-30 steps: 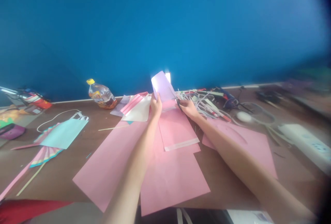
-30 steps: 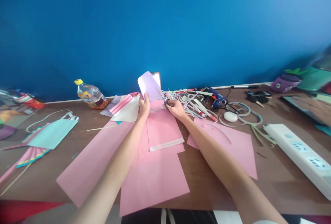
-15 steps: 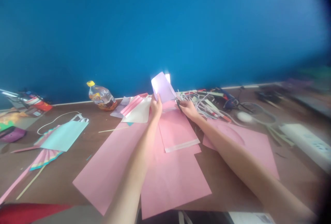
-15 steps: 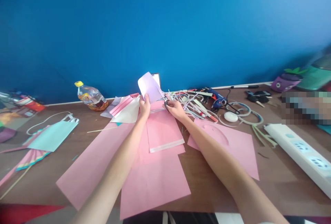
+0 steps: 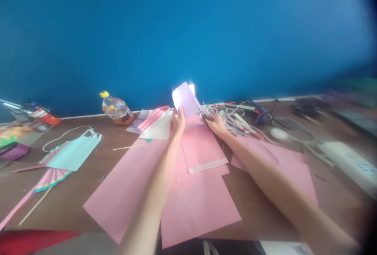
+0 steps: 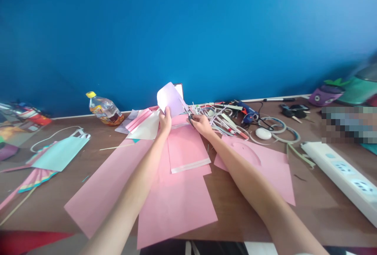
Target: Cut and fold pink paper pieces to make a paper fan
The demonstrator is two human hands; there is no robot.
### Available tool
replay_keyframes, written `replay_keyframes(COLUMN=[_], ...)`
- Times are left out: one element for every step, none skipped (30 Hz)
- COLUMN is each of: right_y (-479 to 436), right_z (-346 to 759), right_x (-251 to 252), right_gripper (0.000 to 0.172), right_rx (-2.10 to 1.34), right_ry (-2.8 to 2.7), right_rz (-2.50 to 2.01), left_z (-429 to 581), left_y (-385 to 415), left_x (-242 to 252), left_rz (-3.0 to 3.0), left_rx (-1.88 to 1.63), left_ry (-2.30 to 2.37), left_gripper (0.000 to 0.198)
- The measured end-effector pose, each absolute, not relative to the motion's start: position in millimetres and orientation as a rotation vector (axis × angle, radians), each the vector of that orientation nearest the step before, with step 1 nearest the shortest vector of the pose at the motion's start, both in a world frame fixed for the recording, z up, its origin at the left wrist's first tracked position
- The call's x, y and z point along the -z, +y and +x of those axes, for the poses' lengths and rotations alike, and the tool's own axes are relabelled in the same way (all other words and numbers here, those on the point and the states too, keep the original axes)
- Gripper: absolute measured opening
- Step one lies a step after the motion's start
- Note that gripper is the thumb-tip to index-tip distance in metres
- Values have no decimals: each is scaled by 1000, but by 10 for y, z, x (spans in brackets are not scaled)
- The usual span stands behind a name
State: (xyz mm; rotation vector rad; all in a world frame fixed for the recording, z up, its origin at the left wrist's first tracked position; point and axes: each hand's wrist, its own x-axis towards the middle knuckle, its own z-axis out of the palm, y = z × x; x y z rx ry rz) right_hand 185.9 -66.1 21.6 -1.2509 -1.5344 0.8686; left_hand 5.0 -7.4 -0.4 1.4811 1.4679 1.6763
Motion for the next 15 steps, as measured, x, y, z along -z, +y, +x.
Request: replay_keyframes(right_y=[-657,-652,-647,-643,-640,-639,-639,-640,-641,-642,-643,-642,-641,-638,-635], right_z=[1857,1852,1846,1840,1834,1829,1825,1824,1825,1828,1831,1835,1838,1840,1840], right_x=[-209,-200,-190,-182,-175,-171,-168,-167,-168,-168,-169,-169,-169,-168,-167], right_gripper=[46,46,46,45,45,44,43,43,42,41,41,40,39,38,37], right_rx=[-870,-878,-890,-903,-916,-929,-939,-945,-947,-946,-942,-938,-934,-933,-934], right_ry=[-1534,-1530,-1524,-1515,-1504,-1494,-1483,-1472,-1463,-1455,-1448,-1439,-1430,-1425,-1423], right_rz=[-1253,-1253,-1251,-1248,-1242,-1236,-1231,-1228,-1224,-1220,-1219,-1218,-1218,-1217,-1215], left_z=[49,49,48,49,50,53,56,60,63,67,69,70,71,71,71], left_y=[-70,-69,-71,-75,-82,-89,-96,-101,-103,-103,-101,-97,-94,-92,-94], left_x=[6,6,3,-4,-12,-22,-32,-41,-47,-51,-52,-51,-49,-48,-48], left_rz=[1468,1461,1461,1467,1479,1496,1515,1534,1549,1563,1575,1584,1591,1598,1605], left_rx=[-1673,-1672,-1671,-1667,-1661,-1654,-1646,-1637,-1627,-1616,-1606,-1595,-1586,-1578,-1568], left_ry=[1470,1470,1468,1464,1458,1450,1444,1440,1440,1442,1447,1454,1462,1468,1472], left_gripper=[52,53,53,53,53,53,52,51,50,50,49,48,48,48,48])
